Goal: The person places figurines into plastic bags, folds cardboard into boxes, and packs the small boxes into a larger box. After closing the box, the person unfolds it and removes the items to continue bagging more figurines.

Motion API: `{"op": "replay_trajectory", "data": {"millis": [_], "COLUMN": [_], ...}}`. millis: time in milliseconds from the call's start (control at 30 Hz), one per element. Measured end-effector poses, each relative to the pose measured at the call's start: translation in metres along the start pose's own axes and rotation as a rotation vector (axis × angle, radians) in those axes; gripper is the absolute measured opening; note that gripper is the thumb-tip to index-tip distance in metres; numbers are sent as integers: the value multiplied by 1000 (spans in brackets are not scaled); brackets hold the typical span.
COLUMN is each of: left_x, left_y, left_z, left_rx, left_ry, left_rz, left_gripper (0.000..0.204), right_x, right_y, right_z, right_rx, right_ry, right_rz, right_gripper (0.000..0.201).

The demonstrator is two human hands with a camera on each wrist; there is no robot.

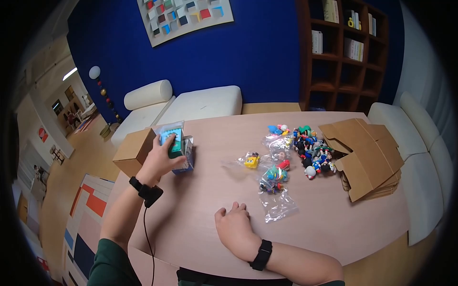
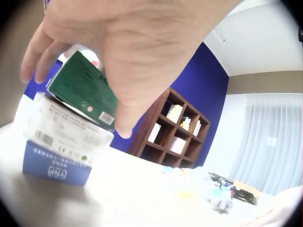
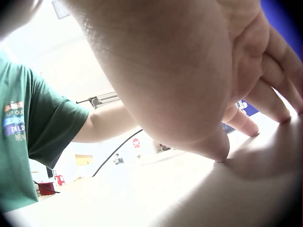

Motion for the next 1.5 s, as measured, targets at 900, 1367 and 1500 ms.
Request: {"op": "replay_trajectory", "data": {"millis": [900, 1367, 1500], "left_x": [64, 19, 17], "left_y": [-44, -48, -50], "left_z": [54, 112, 129], "left_rx": [-20, 612, 583], "left_ry": [327, -512, -536], "left_rz": [-459, -424, -358], "left_gripper": [72, 123, 109], "right_x": [-4, -2, -5], "right_y": [1, 0, -1], "right_z": [-2, -3, -3], "right_rx": [20, 29, 19], "right_ry": [4, 2, -48], "right_rz": [-45, -26, -83], "right_gripper": [47, 45, 45]}}
Point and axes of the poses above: each hand's wrist, its own y-axis towards the middle knuckle, its own x-axis out of the back of the hand, z = x × y, the point moved 1 cm from there along y, towards the middle knuckle
